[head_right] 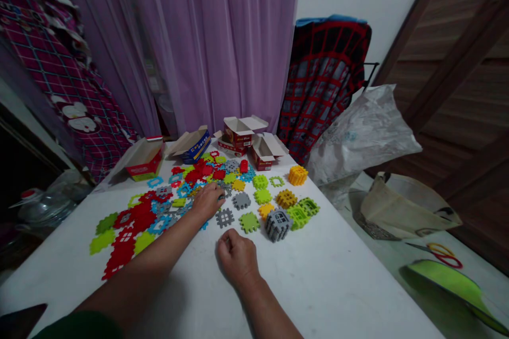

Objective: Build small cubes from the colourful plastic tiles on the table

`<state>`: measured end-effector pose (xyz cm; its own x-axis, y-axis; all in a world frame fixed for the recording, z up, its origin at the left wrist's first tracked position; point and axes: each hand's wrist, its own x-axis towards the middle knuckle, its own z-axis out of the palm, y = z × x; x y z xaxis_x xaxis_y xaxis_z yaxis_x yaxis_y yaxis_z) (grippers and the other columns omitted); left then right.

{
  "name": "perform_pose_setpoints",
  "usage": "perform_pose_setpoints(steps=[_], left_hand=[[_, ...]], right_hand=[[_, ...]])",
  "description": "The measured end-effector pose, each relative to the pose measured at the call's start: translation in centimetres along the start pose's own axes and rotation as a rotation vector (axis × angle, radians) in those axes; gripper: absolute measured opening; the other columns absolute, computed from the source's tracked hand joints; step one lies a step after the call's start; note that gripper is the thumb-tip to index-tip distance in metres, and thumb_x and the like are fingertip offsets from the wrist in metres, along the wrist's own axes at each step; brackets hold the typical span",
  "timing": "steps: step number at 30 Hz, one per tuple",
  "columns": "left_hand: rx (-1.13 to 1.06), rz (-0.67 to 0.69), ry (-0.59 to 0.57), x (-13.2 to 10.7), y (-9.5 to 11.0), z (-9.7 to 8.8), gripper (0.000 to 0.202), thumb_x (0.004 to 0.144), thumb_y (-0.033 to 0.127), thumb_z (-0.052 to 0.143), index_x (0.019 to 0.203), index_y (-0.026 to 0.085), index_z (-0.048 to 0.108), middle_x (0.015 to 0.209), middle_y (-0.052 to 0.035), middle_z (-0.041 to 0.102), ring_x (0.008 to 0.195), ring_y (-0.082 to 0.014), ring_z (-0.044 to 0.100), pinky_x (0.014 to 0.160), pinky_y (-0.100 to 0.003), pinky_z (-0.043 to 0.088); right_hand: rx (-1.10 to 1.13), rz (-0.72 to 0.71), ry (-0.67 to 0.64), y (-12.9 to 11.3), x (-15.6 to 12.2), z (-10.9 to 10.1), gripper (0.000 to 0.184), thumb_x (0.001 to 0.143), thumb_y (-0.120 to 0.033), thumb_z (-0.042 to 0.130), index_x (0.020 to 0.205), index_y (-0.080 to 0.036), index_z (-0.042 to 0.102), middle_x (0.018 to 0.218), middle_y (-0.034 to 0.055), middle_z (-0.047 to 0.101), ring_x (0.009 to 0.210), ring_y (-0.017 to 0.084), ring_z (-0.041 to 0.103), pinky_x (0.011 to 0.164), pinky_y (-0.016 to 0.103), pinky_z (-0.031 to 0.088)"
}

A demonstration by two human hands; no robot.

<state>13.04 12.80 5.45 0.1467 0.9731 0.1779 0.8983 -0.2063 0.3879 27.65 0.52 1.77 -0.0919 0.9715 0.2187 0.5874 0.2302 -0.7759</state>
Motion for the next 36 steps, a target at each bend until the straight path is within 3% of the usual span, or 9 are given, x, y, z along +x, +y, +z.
perform_pose_setpoints(steps=[6,10,14,18,22,29,36], left_hand=[[-0.151,-0.057,0.044,-0.9,-1.2,-1.8,0.017,0.083,0.028,0.064,0.094,0.024,0.076,0.108,-0.0071,0.068,0.107,-0.0237,0.06,0.097,-0.037,0.043],[-0.327,-0.201,0.056,-2.5,-2.4,-2.9,0.026,0.088,0.037,0.053,0.092,0.021,0.074,0.087,-0.0037,0.071,0.085,-0.0196,0.065,0.078,-0.031,0.048],[-0.542,-0.359,-0.017,-4.4,-2.6,-3.3,0.036,0.084,0.049,0.053,0.087,0.018,0.072,0.061,0.0007,0.062,0.057,-0.0146,0.059,0.052,-0.024,0.042],[-0.713,-0.471,-0.094,-6.2,-1.8,-3.4,0.044,0.076,0.059,0.06,0.082,0.017,0.069,0.052,0.002,0.057,0.043,-0.0107,0.048,0.041,-0.022,0.031],[-0.829,-0.514,-0.121,-7.7,-0.8,-3.3,0.046,0.07,0.062,0.064,0.076,0.017,0.066,0.056,0.0009,0.059,0.044,-0.0093,0.047,0.039,-0.021,0.026],[-0.933,-0.543,-0.117,-9.2,0.2,-2.8,0.05,0.067,0.065,0.065,0.082,0.017,0.065,0.057,0.0024,0.059,0.045,-0.0083,0.047,0.04,-0.021,0.027],[-0.93,-0.549,-0.132,-9.7,0.5,-2.3,0.048,0.072,0.064,0.062,0.08,0.017,0.065,0.052,0.0043,0.055,0.04,-0.0072,0.042,0.04,-0.02,0.026]], right_hand=[[0.001,0.012,-0.005,-0.2,0.2,-0.2,0.019,0.082,-0.031,0.049,0.073,-0.023,0.063,0.054,-0.0044,0.058,0.052,0.011,0.051,0.056,0.022,0.03],[0.006,0.009,0.046,0.4,0.2,0.4,0.02,0.084,-0.033,0.049,0.075,-0.023,0.063,0.052,-0.0049,0.055,0.051,0.011,0.051,0.056,0.023,0.031],[0.064,0.013,0.175,1.0,0.5,1.2,0.028,0.084,-0.038,0.053,0.103,-0.021,0.066,0.066,-0.0043,0.063,0.053,0.012,0.053,0.058,0.023,0.039],[0.053,-0.028,0.275,1.3,0.6,1.7,0.046,0.081,-0.042,0.059,0.12,-0.018,0.06,0.094,0.0018,0.071,0.054,0.01,0.055,0.061,0.024,0.045],[-0.044,-0.087,0.302,1.0,0.3,1.9,0.038,0.081,-0.046,0.06,0.108,-0.019,0.065,0.088,0.0023,0.072,0.055,0.012,0.056,0.06,0.025,0.045],[-0.155,-0.15,0.347,0.3,-0.6,1.9,0.035,0.084,-0.049,0.057,0.099,-0.019,0.068,0.081,0.0023,0.072,0.054,0.011,0.055,0.06,0.024,0.043],[-0.232,-0.03,0.275,-0.5,-1.4,1.5,0.034,0.083,-0.048,0.057,0.096,-0.02,0.069,0.08,0.0012,0.071,0.062,0.012,0.06,0.063,0.023,0.041]])
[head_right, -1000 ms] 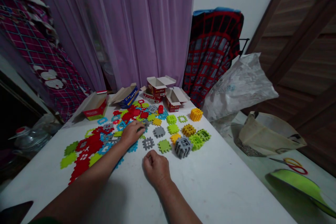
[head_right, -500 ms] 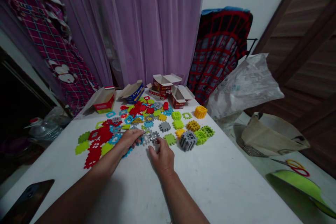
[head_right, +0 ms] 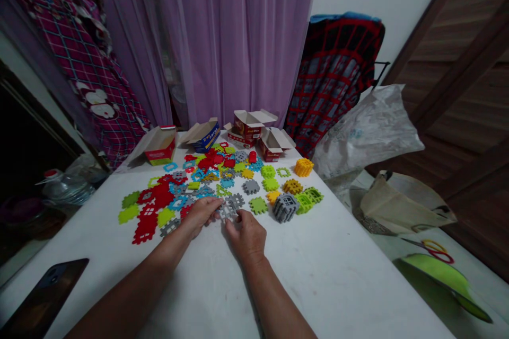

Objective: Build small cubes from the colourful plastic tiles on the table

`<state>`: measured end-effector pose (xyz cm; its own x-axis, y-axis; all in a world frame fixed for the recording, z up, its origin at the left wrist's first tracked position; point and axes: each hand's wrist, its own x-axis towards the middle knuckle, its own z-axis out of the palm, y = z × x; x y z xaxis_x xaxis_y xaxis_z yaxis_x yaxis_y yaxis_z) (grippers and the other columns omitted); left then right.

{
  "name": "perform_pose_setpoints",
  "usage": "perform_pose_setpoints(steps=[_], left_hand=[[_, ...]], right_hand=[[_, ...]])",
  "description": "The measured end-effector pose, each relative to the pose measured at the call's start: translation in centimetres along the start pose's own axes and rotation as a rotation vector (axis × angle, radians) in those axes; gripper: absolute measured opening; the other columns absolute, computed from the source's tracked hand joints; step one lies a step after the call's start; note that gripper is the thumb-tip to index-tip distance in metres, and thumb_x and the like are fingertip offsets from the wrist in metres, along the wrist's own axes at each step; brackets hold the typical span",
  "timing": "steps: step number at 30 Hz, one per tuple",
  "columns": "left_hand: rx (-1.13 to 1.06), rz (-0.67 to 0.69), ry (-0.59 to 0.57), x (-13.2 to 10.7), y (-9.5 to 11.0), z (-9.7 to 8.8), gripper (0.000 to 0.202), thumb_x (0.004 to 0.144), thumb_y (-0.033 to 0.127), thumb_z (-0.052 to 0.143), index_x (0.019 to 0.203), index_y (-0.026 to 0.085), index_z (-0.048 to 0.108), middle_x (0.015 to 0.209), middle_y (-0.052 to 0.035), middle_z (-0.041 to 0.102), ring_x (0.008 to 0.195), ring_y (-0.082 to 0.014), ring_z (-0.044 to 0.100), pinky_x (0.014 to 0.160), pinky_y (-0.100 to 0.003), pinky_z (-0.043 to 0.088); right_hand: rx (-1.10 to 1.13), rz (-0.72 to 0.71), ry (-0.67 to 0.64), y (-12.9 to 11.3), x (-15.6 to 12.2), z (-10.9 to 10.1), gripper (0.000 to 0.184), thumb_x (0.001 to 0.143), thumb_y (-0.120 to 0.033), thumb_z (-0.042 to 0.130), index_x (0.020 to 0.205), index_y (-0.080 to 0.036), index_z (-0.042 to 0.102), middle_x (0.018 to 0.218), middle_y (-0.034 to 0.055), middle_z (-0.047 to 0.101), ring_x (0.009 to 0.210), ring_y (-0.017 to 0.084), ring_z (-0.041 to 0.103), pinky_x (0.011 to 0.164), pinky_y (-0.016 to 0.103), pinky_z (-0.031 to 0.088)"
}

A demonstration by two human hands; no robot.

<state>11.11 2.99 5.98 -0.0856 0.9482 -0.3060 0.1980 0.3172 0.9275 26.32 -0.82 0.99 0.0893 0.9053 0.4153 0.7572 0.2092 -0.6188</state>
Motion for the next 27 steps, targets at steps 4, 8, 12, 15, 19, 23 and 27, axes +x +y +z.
perform_pose_setpoints(steps=[4,8,12,15,19,23,27], left_hand=[[0.019,0.021,0.013,-0.2,-0.2,-0.2,0.046,0.076,0.062,0.059,0.085,0.018,0.067,0.057,0.0029,0.059,0.044,-0.009,0.048,0.04,-0.02,0.03],[0.044,0.189,0.155,-0.8,-1.5,-2.0,0.042,0.077,0.056,0.058,0.095,0.019,0.068,0.077,-0.0011,0.069,0.056,-0.011,0.059,0.048,-0.022,0.042],[0.11,0.393,0.312,-2.0,-4.2,-4.3,0.041,0.079,0.054,0.055,0.096,0.02,0.071,0.084,-0.0038,0.071,0.065,-0.0146,0.064,0.056,-0.025,0.05],[0.178,0.436,0.382,-2.8,-5.7,-5.2,0.038,0.083,0.05,0.053,0.098,0.021,0.072,0.078,-0.003,0.07,0.07,-0.0158,0.066,0.061,-0.025,0.052],[0.221,0.442,0.412,-3.3,-6.3,-5.6,0.034,0.085,0.048,0.053,0.101,0.024,0.072,0.076,-0.0015,0.07,0.074,-0.0164,0.067,0.064,-0.025,0.053],[0.209,0.448,0.411,-3.0,-6.5,-5.6,0.033,0.086,0.046,0.053,0.102,0.025,0.072,0.076,-0.0017,0.07,0.076,-0.0164,0.067,0.066,-0.025,0.054],[0.186,0.436,0.408,-2.5,-7.0,-5.6,0.033,0.086,0.046,0.054,0.103,0.025,0.072,0.076,-0.0017,0.07,0.075,-0.0162,0.067,0.066,-0.025,0.054]], right_hand=[[-0.063,0.094,-0.033,-0.4,0.2,-0.6,0.033,0.082,-0.048,0.056,0.095,-0.021,0.07,0.075,-0.0005,0.07,0.067,0.014,0.063,0.063,0.023,0.04],[-0.163,0.227,-0.083,-0.8,1.1,-1.0,0.035,0.084,-0.048,0.056,0.102,-0.022,0.071,0.078,0.0002,0.072,0.074,0.018,0.067,0.065,0.025,0.04],[-0.282,0.307,-0.162,-1.4,2.3,-0.8,0.034,0.085,-0.046,0.058,0.107,-0.022,0.07,0.085,0.0028,0.074,0.079,0.019,0.068,0.066,0.026,0.041],[-0.326,0.291,-0.192,-1.8,2.8,-0.6,0.033,0.087,-0.043,0.057,0.109,-0.022,0.069,0.091,0.0047,0.075,0.082,0.019,0.069,0.068,0.027,0.042],[-0.355,0.271,-0.212,-2.1,3.1,-0.5,0.033,0.088,-0.043,0.057,0.11,-0.021,0.069,0.092,0.0053,0.075,0.084,0.019,0.07,0.068,0.027,0.042],[-0.384,0.259,-0.214,-2.1,3.0,-0.5,0.034,0.089,-0.044,0.055,0.11,-0.021,0.069,0.093,0.0055,0.075,0.085,0.019,0.07,0.068,0.027,0.043],[-0.415,0.264,-0.223,-2.0,3.0,-0.3,0.036,0.09,-0.045,0.055,0.112,-0.021,0.068,0.095,0.007,0.075,0.086,0.02,0.07,0.069,0.027,0.044]])
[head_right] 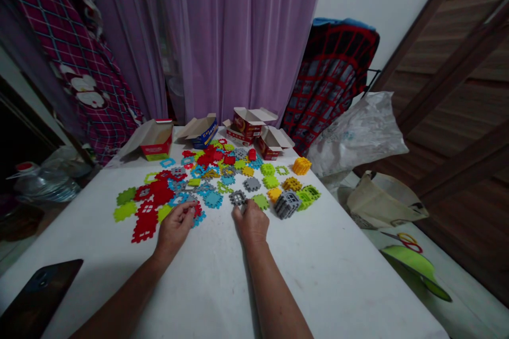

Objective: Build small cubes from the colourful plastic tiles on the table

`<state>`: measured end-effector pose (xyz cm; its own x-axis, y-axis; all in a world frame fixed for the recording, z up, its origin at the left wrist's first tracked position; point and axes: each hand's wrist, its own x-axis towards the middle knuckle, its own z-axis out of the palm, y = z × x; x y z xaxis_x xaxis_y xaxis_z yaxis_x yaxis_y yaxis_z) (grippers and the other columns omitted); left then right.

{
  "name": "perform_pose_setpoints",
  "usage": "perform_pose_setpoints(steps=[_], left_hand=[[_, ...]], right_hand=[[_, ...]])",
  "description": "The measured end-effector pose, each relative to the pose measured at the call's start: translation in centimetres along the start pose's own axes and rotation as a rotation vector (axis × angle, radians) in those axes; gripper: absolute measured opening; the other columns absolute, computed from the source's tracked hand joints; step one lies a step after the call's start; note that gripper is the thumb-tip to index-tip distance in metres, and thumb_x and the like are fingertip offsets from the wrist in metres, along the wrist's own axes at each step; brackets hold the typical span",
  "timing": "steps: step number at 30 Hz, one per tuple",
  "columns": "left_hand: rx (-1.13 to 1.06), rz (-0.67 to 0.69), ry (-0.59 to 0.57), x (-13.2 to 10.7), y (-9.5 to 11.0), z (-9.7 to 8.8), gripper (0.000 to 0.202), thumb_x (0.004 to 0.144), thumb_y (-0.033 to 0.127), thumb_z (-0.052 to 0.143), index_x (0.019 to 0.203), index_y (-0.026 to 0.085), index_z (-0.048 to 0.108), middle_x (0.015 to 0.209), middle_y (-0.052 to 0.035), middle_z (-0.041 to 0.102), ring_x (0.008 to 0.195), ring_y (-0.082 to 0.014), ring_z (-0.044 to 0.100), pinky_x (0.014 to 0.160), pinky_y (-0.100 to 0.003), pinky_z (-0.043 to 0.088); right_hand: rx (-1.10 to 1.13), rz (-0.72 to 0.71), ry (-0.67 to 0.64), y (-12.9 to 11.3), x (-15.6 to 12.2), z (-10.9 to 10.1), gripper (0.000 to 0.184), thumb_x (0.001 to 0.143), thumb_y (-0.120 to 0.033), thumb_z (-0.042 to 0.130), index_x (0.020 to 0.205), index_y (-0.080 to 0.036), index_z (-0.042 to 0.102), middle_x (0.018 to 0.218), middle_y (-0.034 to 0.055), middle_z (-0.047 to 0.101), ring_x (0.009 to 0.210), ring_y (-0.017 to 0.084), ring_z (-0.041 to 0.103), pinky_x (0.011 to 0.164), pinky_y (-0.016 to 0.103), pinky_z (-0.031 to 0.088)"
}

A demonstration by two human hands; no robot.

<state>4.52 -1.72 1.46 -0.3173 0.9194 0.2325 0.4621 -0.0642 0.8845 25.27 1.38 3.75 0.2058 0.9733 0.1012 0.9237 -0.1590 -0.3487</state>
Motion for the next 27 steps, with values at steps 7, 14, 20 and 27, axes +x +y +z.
perform_pose_setpoints(steps=[7,14,20,27], left_hand=[[-0.017,-0.005,0.008,0.13,-0.19,0.16,0.035,0.085,0.047,0.054,0.102,0.023,0.073,0.079,-0.0026,0.071,0.075,-0.0163,0.067,0.066,-0.025,0.055],[-0.03,-0.01,-0.007,0.19,-0.19,0.21,0.036,0.085,0.048,0.054,0.102,0.023,0.073,0.08,-0.0032,0.072,0.075,-0.0166,0.067,0.065,-0.025,0.055],[-0.022,-0.012,-0.011,0.15,-0.22,0.22,0.036,0.086,0.048,0.053,0.103,0.023,0.073,0.078,-0.0027,0.071,0.074,-0.0159,0.067,0.064,-0.025,0.054],[0.012,-0.001,-0.01,0.14,0.28,-0.04,0.035,0.086,0.048,0.053,0.101,0.024,0.073,0.078,-0.0024,0.07,0.072,-0.0158,0.066,0.064,-0.025,0.053]], right_hand=[[-0.015,-0.006,-0.019,-0.12,0.08,-0.06,0.036,0.09,-0.046,0.055,0.112,-0.021,0.068,0.094,0.0056,0.075,0.088,0.02,0.07,0.069,0.027,0.043],[-0.024,-0.003,-0.029,-0.14,0.18,0.05,0.035,0.091,-0.045,0.055,0.113,-0.021,0.067,0.094,0.0066,0.075,0.088,0.02,0.07,0.07,0.027,0.044],[-0.023,0.0,-0.041,-0.07,0.3,0.14,0.036,0.091,-0.047,0.054,0.113,-0.022,0.067,0.095,0.0068,0.075,0.089,0.021,0.07,0.07,0.028,0.045],[0.026,0.001,-0.028,0.15,-0.24,-0.06,0.036,0.09,-0.046,0.055,0.113,-0.021,0.067,0.093,0.0067,0.074,0.087,0.021,0.069,0.07,0.027,0.043]])
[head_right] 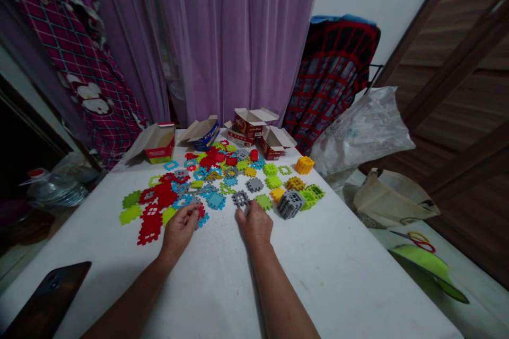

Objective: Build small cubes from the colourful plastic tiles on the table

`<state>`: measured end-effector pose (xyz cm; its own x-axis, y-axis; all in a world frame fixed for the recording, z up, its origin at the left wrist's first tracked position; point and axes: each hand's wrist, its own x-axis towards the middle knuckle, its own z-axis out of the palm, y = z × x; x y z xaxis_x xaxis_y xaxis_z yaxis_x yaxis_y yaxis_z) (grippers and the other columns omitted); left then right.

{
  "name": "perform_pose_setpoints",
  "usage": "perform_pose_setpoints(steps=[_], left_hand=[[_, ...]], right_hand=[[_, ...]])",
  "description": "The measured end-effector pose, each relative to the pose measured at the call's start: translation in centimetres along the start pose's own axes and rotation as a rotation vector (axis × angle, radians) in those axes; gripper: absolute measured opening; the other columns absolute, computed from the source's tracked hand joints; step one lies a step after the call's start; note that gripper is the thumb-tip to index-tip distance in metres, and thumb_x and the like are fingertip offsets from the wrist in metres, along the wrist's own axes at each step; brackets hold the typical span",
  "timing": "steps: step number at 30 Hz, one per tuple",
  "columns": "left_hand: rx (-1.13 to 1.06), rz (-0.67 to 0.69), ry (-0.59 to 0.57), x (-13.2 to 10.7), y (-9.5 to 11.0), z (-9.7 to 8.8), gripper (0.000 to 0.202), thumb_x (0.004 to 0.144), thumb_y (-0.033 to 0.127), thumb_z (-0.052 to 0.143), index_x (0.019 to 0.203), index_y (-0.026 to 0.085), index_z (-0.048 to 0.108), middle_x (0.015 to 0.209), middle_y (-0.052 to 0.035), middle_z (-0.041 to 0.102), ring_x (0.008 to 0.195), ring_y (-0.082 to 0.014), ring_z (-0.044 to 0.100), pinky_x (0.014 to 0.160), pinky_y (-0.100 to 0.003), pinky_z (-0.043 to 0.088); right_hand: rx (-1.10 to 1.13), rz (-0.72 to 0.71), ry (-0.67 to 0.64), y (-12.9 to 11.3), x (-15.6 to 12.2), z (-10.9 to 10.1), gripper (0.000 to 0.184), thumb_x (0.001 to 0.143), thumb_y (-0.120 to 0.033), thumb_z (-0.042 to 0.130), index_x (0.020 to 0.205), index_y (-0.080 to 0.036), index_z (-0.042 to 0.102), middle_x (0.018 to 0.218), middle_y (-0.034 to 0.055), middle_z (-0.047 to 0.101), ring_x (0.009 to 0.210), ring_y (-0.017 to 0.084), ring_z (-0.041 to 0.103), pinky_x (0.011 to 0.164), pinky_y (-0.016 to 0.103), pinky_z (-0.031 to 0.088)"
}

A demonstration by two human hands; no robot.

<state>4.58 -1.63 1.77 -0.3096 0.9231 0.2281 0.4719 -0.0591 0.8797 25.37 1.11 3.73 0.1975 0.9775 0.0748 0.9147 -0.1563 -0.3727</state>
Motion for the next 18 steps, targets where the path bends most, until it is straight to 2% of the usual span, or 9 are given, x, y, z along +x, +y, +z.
perform_pose_setpoints(steps=[2,5,9,11,14,18], left_hand=[[0.008,0.012,0.008,-0.2,0.3,-0.1,0.034,0.086,0.047,0.052,0.1,0.024,0.073,0.078,-0.0021,0.07,0.07,-0.0152,0.065,0.063,-0.025,0.053],[0.038,0.052,0.022,-0.3,0.8,-0.3,0.033,0.086,0.045,0.051,0.097,0.024,0.073,0.079,-0.0016,0.069,0.066,-0.0138,0.063,0.063,-0.025,0.052],[0.116,0.097,-0.01,0.9,1.2,-0.2,0.032,0.086,0.043,0.051,0.099,0.024,0.073,0.081,-0.0008,0.069,0.061,-0.0122,0.06,0.061,-0.024,0.05],[0.177,0.139,-0.068,2.6,1.6,0.2,0.028,0.086,0.04,0.053,0.097,0.024,0.073,0.083,-0.0008,0.07,0.063,-0.0125,0.061,0.063,-0.024,0.051],[0.311,0.251,-0.176,6.3,2.7,1.4,0.024,0.087,0.032,0.053,0.095,0.024,0.074,0.091,-0.0025,0.073,0.079,-0.0155,0.066,0.076,-0.027,0.052],[0.616,0.317,-0.315,11.3,4.7,4.0,0.027,0.087,0.027,0.057,0.107,0.025,0.075,0.109,-0.0057,0.073,0.102,-0.0202,0.065,0.093,-0.032,0.049]], right_hand=[[0.02,0.003,-0.009,0.4,-0.3,0.1,0.034,0.089,-0.045,0.056,0.11,-0.022,0.067,0.09,0.0058,0.074,0.085,0.021,0.069,0.07,0.027,0.041],[0.08,-0.003,-0.004,1.1,-0.6,0.5,0.026,0.088,-0.044,0.054,0.094,-0.023,0.068,0.081,0.0036,0.073,0.077,0.019,0.067,0.066,0.026,0.038],[0.256,-0.034,0.105,2.2,-0.3,1.4,0.029,0.088,-0.044,0.049,0.075,-0.023,0.063,0.069,0.0015,0.067,0.065,0.016,0.06,0.06,0.026,0.033],[0.407,-0.053,0.203,2.5,0.1,1.9,0.032,0.086,-0.048,0.049,0.069,-0.023,0.059,0.06,-0.0006,0.061,0.058,0.015,0.055,0.058,0.025,0.033],[0.651,-0.084,0.313,2.6,0.7,2.5,0.036,0.082,-0.052,0.051,0.06,-0.023,0.051,0.05,-0.0046,0.047,0.05,0.012,0.045,0.054,0.024,0.033],[0.827,-0.102,0.401,2.5,1.4,3.2,0.037,0.082,-0.051,0.056,0.058,-0.023,0.048,0.049,-0.0068,0.04,0.048,0.011,0.039,0.052,0.023,0.033]])
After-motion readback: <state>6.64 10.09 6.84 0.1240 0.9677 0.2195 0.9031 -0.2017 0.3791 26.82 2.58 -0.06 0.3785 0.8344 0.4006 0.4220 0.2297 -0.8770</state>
